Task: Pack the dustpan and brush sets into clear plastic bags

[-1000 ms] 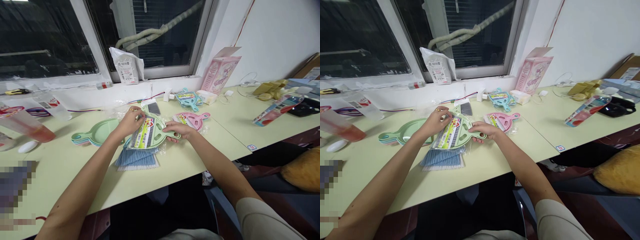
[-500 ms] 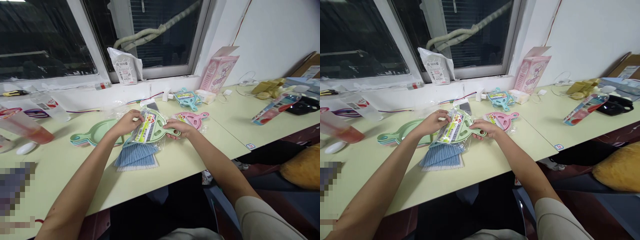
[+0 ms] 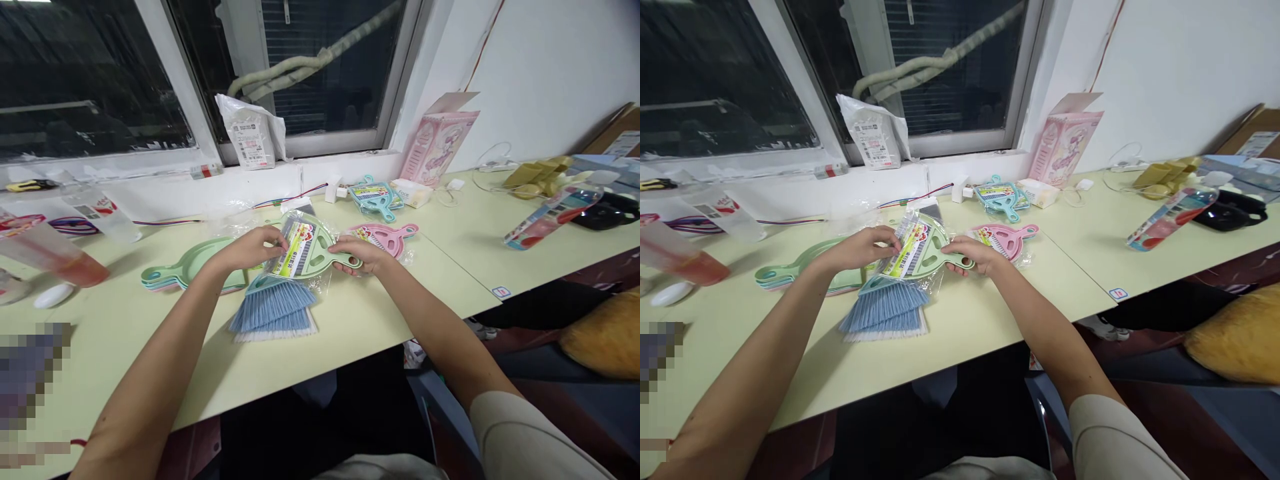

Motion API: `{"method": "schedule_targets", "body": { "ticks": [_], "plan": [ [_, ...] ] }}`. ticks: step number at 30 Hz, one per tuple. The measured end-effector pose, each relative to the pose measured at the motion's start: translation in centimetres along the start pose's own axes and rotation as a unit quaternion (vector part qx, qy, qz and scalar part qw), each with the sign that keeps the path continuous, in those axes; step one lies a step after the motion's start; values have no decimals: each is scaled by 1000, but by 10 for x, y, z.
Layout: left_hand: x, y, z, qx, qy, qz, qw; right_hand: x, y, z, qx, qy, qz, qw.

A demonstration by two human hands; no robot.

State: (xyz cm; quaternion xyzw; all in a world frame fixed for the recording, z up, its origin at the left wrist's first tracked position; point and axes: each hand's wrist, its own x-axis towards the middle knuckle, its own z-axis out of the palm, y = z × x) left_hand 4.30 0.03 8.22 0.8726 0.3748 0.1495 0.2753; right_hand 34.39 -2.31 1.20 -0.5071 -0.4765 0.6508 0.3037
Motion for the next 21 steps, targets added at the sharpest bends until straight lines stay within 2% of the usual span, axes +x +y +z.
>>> {"method": "schedule_targets", "body": {
  "ticks": [4,13,21],
  "plan": [
    [-6,4,-7,-44,-45,-29,998,0,-1,0,3,2,-6,1000],
    [-11,3,-4,-203,-35,-77,975,1,-1,-1,18,6,-60,998],
    [-10,9,-3,-120,-20,-96,988,1,-2,-2,-7,-2,-96,995]
  ]
}}
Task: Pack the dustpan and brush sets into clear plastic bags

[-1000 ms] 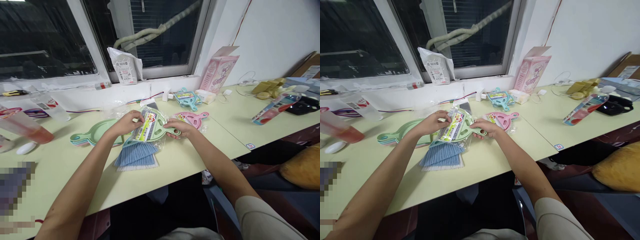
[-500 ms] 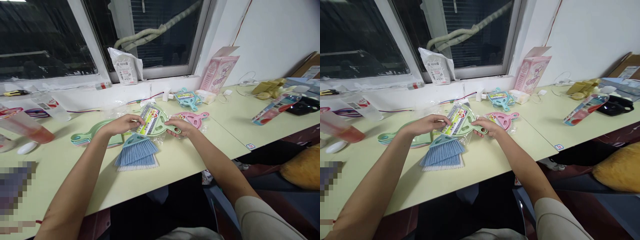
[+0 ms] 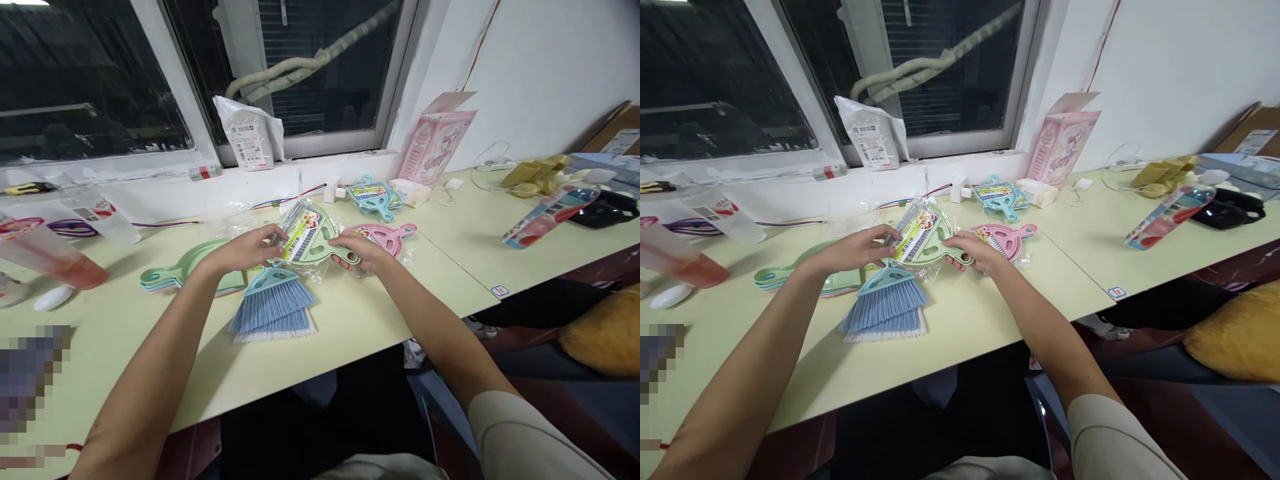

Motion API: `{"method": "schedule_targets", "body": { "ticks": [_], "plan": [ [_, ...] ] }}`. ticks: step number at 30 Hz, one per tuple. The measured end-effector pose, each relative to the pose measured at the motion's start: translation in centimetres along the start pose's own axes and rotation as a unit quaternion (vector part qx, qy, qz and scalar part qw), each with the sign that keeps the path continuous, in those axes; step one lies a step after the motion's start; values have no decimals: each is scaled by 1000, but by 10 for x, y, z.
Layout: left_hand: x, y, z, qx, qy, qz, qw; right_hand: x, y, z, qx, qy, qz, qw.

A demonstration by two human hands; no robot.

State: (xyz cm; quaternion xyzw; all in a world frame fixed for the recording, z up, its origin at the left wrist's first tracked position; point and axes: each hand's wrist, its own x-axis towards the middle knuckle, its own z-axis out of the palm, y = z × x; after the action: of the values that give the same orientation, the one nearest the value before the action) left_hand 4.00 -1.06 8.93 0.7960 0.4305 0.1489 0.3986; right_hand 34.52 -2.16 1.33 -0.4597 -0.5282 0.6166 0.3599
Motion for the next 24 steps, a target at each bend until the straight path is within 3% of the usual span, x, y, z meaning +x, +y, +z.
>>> {"method": "schedule_targets", "body": {
  "ticks": [4,8,18,24],
  "plan": [
    [4,-4,0,-97,34,-4,995,-1,-1,1,0,4,-1,1000],
    [9,-14,-1,-169,30,-17,985,-2,-2,2,-2,2,-2,1000],
    [1,-8,-8,-116,-3,-24,993,-3,-4,4,-8,1,3,1000],
    [14,-16,3,-165,71,-42,983,-2,-2,3,3,4,11,1000]
  ]
}}
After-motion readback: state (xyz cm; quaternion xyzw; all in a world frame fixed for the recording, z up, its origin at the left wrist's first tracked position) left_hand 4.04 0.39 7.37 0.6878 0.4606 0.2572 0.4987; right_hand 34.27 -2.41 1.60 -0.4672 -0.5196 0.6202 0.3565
